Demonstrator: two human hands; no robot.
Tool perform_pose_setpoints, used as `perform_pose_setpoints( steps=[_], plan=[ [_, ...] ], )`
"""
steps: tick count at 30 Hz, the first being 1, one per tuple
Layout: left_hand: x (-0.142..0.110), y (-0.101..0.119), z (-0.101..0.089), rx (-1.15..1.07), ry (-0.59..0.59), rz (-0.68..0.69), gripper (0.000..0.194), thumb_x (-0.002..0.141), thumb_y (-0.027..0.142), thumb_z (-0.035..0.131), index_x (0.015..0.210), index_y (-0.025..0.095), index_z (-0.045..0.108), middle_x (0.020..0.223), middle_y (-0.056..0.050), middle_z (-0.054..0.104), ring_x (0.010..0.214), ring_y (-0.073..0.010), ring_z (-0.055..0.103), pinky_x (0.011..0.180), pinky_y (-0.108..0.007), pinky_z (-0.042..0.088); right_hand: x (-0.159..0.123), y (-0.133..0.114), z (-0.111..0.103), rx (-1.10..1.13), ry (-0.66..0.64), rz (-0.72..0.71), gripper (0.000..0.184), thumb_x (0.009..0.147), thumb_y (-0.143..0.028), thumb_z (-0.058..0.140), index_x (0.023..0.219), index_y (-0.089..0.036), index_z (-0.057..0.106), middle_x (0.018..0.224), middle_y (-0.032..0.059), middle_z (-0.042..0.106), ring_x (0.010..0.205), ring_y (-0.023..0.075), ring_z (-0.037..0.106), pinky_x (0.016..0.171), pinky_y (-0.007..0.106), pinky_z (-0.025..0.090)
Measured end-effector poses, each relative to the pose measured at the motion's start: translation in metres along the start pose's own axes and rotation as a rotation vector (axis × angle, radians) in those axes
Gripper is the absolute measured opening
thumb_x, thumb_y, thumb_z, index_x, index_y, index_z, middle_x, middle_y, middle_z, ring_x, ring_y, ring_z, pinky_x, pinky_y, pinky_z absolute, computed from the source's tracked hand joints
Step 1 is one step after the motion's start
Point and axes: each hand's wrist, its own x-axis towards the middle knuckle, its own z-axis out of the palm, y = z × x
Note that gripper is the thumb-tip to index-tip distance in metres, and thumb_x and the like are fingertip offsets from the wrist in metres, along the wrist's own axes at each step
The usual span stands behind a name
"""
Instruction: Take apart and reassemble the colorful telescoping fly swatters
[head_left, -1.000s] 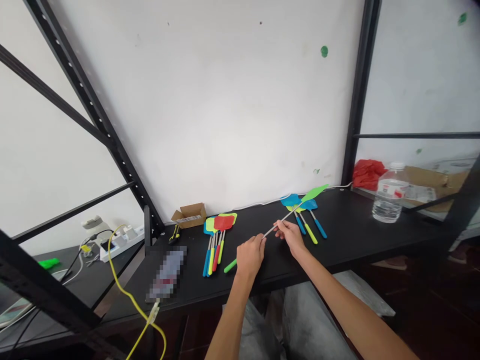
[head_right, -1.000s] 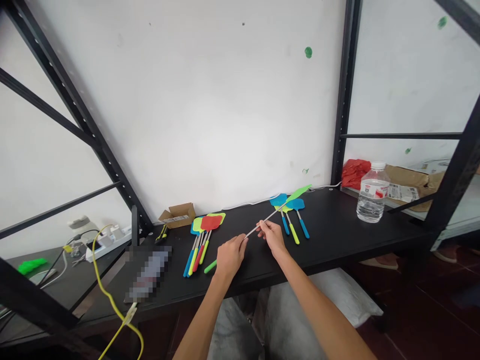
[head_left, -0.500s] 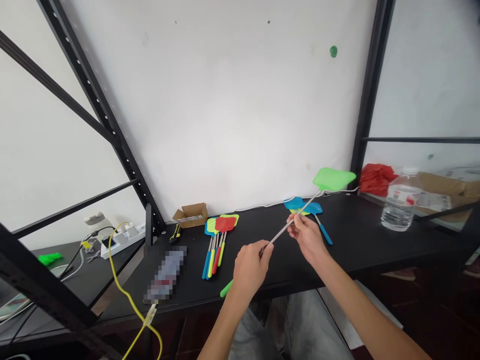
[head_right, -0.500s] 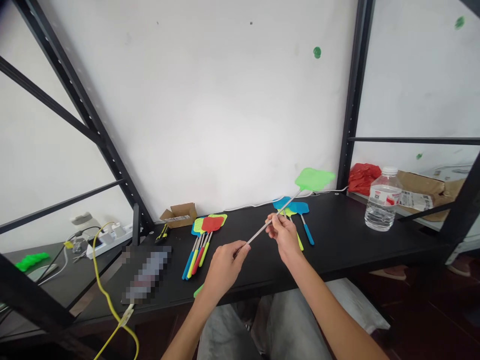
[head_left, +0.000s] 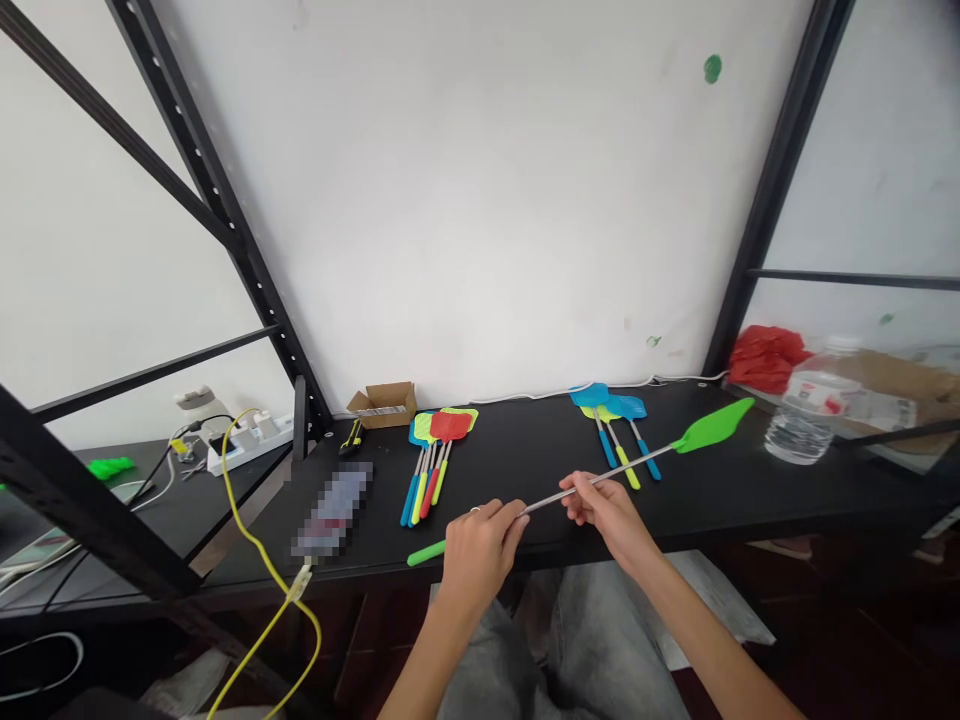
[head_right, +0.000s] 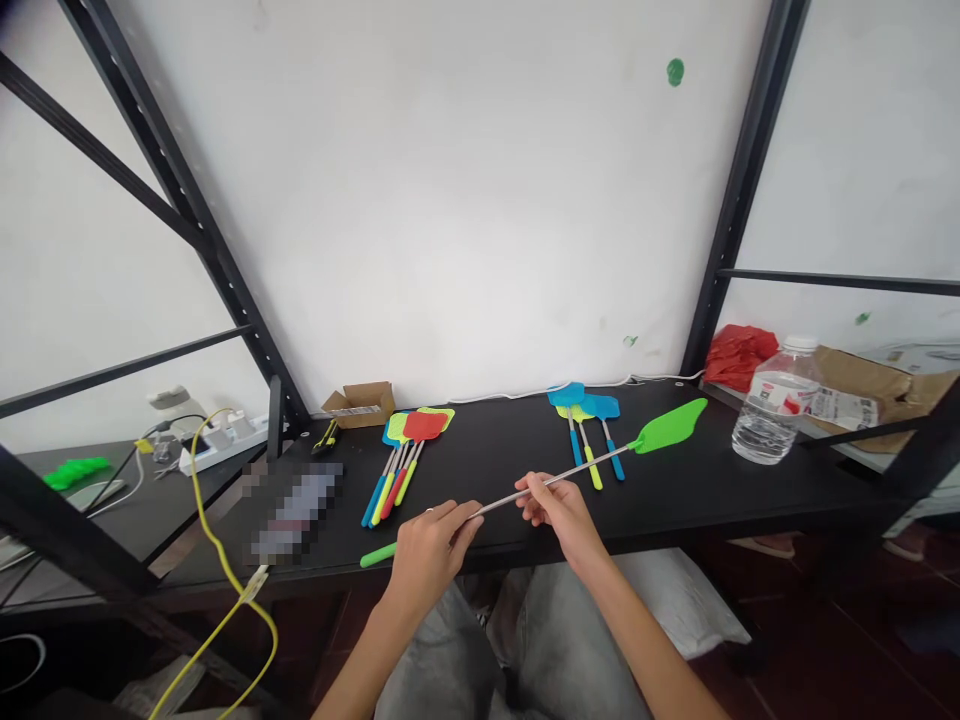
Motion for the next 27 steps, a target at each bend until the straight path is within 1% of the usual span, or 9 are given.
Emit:
perform_pose_setpoints(
  steps=[2,5,7,10,13,16,21,25,27],
  plan=[
    [0.0,-0.002,0.003,-0.007,0.001,0.006,0.029,0.101,0.041,0.041,0.106,0.031,0.068,0.079,0.0,0.068,0.071,-0.0163,0.064,0.057,-0.026,0.032,0.002,0.0,-0.003,-0.049,-0.043,-0.016,0.044,0.082,-0.059,0.066,0.082,-0.016,0.075,0.074,0.0092,0.069,0.062,0.0166,0.059,0.058,0.028,0.045],
    [-0.002,-0.009,0.007,-0.037,-0.021,0.036,0.029,0.101,0.041,0.043,0.1,0.029,0.07,0.075,0.0,0.067,0.068,-0.015,0.063,0.057,-0.025,0.031,0.003,0.002,-0.01,-0.135,-0.085,-0.078,0.04,0.083,-0.055,0.067,0.085,-0.017,0.078,0.08,0.0102,0.071,0.072,0.0196,0.063,0.071,0.032,0.049],
    [-0.002,-0.014,0.008,-0.05,-0.029,0.058,0.031,0.101,0.041,0.042,0.1,0.028,0.07,0.075,0.0,0.067,0.068,-0.0144,0.064,0.057,-0.025,0.031,0.003,0.005,-0.015,-0.139,-0.083,-0.104,0.037,0.083,-0.053,0.069,0.086,-0.018,0.079,0.085,0.0106,0.072,0.081,0.0224,0.065,0.079,0.035,0.049],
    [-0.002,-0.018,0.002,-0.058,-0.021,0.071,0.033,0.102,0.042,0.04,0.101,0.026,0.07,0.076,-0.001,0.067,0.068,-0.0143,0.064,0.057,-0.025,0.031,0.004,0.006,-0.019,-0.073,-0.051,-0.114,0.035,0.081,-0.053,0.071,0.083,-0.019,0.08,0.093,0.0104,0.072,0.084,0.0236,0.066,0.085,0.038,0.049],
    [0.0,-0.018,-0.007,-0.068,-0.031,0.088,0.033,0.102,0.042,0.041,0.101,0.027,0.07,0.075,-0.001,0.067,0.068,-0.0144,0.064,0.056,-0.025,0.03,0.004,0.002,-0.022,-0.036,-0.024,-0.111,0.034,0.079,-0.053,0.073,0.081,-0.019,0.08,0.095,0.0101,0.072,0.084,0.0229,0.066,0.086,0.038,0.049],
    [0.002,-0.015,-0.013,-0.06,-0.04,0.097,0.033,0.101,0.043,0.041,0.101,0.027,0.07,0.073,-0.001,0.067,0.067,-0.0148,0.063,0.055,-0.025,0.029,0.003,-0.004,-0.023,-0.026,-0.006,-0.097,0.035,0.078,-0.053,0.074,0.082,-0.019,0.08,0.092,0.0102,0.072,0.083,0.023,0.066,0.084,0.038,0.049],
    [0.003,-0.017,-0.009,-0.015,-0.023,0.122,0.033,0.102,0.042,0.04,0.102,0.026,0.069,0.071,-0.001,0.067,0.064,-0.0149,0.063,0.053,-0.026,0.025,0.004,-0.008,-0.026,-0.018,0.041,-0.058,0.039,0.074,-0.056,0.076,0.081,-0.017,0.079,0.086,0.011,0.072,0.082,0.0232,0.066,0.079,0.035,0.05],
    [0.003,-0.028,-0.005,0.045,0.021,0.135,0.031,0.101,0.042,0.042,0.103,0.027,0.069,0.072,-0.001,0.067,0.062,-0.0143,0.063,0.052,-0.026,0.024,0.009,-0.011,-0.033,0.05,0.18,-0.03,0.042,0.068,-0.058,0.08,0.072,-0.016,0.077,0.08,0.0107,0.071,0.077,0.021,0.065,0.074,0.033,0.051],
    [0.003,-0.033,-0.006,0.041,0.028,0.139,0.03,0.101,0.042,0.043,0.104,0.027,0.069,0.074,-0.001,0.068,0.064,-0.0141,0.064,0.053,-0.026,0.025,0.01,-0.015,-0.037,0.062,0.223,-0.031,0.042,0.067,-0.058,0.081,0.072,-0.016,0.077,0.077,0.01,0.071,0.075,0.0201,0.064,0.072,0.032,0.051]
  ],
)
